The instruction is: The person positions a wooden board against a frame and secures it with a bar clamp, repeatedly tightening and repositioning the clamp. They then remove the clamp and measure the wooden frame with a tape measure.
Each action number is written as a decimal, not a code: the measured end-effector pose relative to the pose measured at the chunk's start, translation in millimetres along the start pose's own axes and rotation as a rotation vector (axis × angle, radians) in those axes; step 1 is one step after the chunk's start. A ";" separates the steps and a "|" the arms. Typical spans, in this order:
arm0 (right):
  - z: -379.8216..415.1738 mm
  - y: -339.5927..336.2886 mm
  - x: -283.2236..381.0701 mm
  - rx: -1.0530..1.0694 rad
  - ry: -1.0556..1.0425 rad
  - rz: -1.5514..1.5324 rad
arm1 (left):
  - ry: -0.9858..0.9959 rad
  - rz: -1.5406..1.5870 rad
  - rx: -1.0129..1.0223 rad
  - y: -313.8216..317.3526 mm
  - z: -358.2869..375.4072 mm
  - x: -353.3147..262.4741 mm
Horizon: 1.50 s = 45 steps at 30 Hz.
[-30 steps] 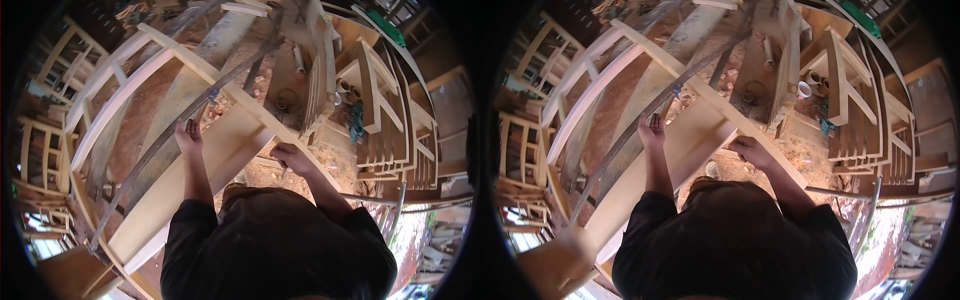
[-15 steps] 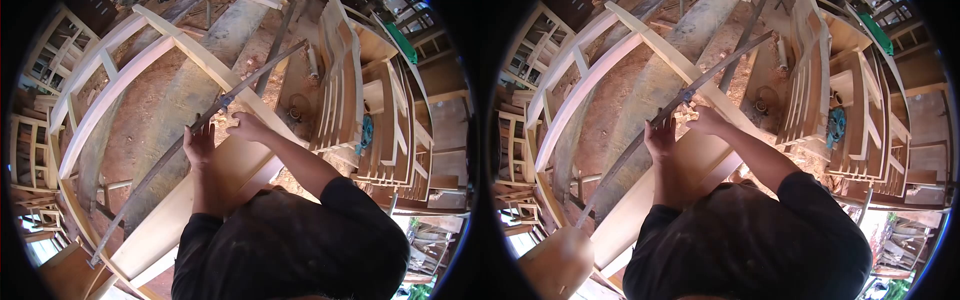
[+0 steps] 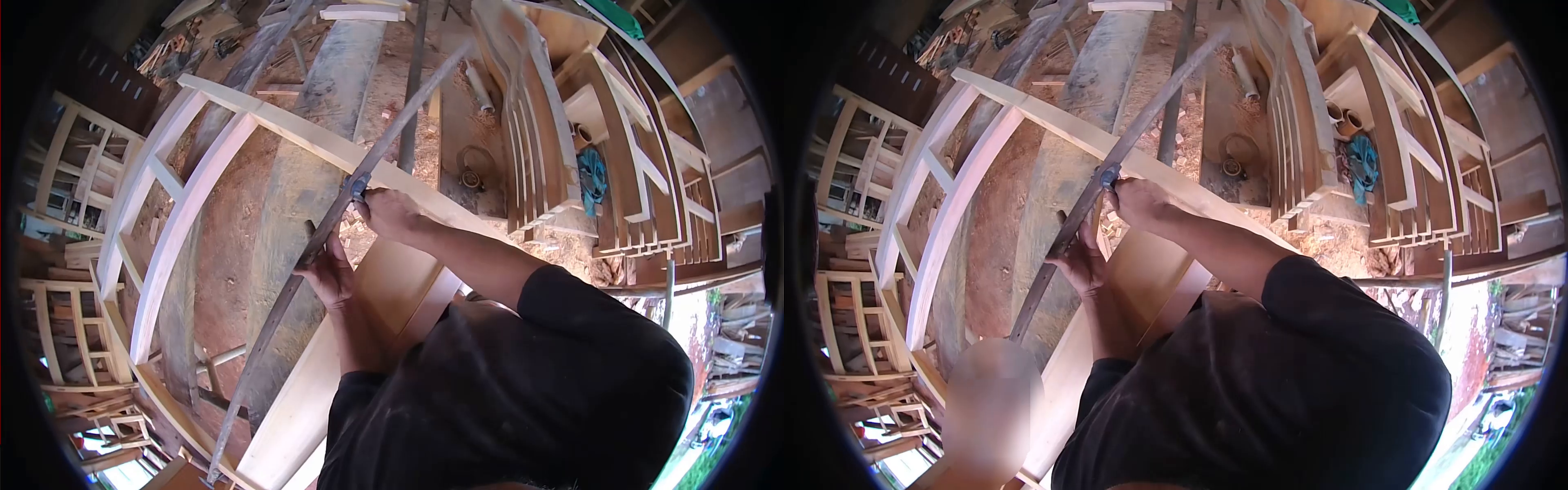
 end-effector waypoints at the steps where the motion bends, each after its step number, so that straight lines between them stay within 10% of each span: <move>1: 2.5 -3.5 -0.8 -0.004 0.007 -0.005 | -0.021 0.089 0.038 -3.0 -0.7 0.6; 11: -15.7 -13.2 -34.3 0.087 0.057 0.067 | -0.084 0.289 0.158 -1.0 -1.5 2.7; 12: -15.0 -43.4 -78.7 -0.160 0.369 0.059 | -0.088 0.285 0.154 -7.4 3.7 1.0; 15: -17.3 -113.8 -120.5 -0.279 0.276 0.098 | -0.019 0.155 0.057 -10.4 1.7 2.6; 23: -16.5 -71.6 -109.1 -0.206 0.043 0.026 | -0.057 0.173 0.004 -12.6 7.0 7.9; 45: -23.4 -10.5 -140.0 -0.171 0.270 -0.378 | 0.108 0.086 -0.301 -47.7 5.6 -17.1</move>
Point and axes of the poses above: each hand's wrist, its own z-axis away from the middle knuckle, its own y-axis out of the palm, x = y × z, the point moved 8 cm from there along -z, towards the middle knuckle, and after that the axes turned 9 degrees about -y, right-handed, at the moved point
